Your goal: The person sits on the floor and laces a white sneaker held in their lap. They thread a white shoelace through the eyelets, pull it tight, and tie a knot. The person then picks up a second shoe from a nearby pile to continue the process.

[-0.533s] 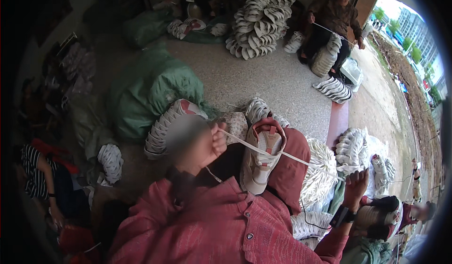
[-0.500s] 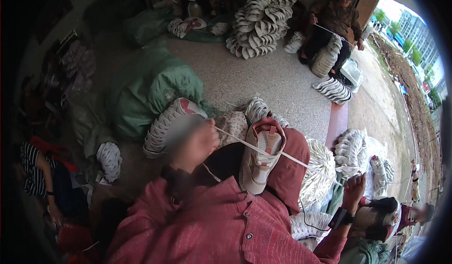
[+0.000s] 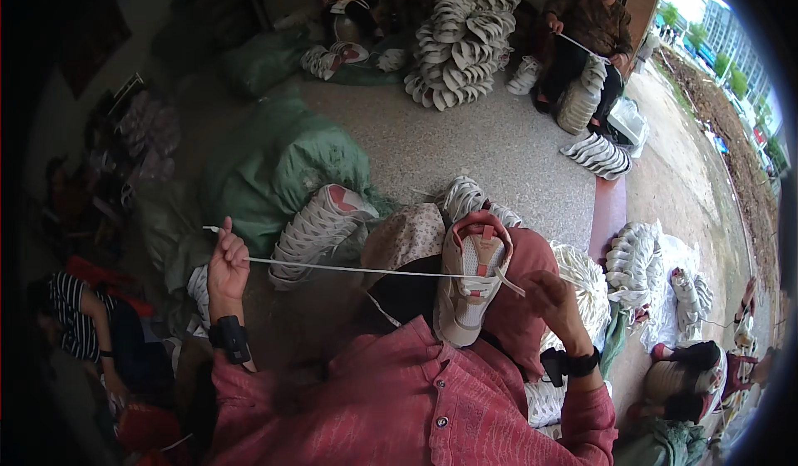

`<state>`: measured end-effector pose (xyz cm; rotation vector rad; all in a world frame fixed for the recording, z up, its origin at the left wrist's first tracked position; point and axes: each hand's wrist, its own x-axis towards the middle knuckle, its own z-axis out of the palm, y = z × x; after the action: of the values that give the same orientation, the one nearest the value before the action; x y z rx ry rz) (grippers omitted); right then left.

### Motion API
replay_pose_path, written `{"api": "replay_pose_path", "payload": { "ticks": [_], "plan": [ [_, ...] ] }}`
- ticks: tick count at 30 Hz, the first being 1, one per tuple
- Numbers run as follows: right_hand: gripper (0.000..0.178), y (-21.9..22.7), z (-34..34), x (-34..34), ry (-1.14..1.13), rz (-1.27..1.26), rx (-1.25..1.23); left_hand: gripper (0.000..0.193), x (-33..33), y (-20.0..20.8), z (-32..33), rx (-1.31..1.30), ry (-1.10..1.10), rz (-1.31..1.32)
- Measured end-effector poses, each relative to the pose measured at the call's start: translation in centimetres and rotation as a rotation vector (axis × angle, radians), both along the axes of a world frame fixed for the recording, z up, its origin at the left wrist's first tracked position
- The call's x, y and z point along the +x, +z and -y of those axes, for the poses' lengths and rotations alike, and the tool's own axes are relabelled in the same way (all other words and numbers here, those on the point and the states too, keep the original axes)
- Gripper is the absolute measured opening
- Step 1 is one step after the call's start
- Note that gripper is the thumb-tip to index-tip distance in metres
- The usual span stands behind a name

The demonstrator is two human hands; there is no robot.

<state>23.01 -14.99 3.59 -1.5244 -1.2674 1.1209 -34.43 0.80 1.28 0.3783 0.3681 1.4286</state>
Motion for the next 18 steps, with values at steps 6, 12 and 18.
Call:
{"api": "replay_pose_path", "payload": {
  "ticks": [6, 12, 18],
  "plan": [
    [0.033, 0.5, -4.2, -5.2, 0.295, -0.070, -0.167, 0.027, 10.5, 2.9, 0.0, 0.075, -0.173, -0.789],
    [0.035, 1.1, -3.9, -6.8, 0.197, -0.111, -0.292, 0.033, 25.9, -1.8, 0.5, 0.611, -0.568, -1.204],
    [0.034, 1.4, -3.3, -7.4, 0.142, -0.207, -0.293, 0.029, 29.9, -2.2, 1.7, 0.891, -0.503, -1.609]
  ]
}}
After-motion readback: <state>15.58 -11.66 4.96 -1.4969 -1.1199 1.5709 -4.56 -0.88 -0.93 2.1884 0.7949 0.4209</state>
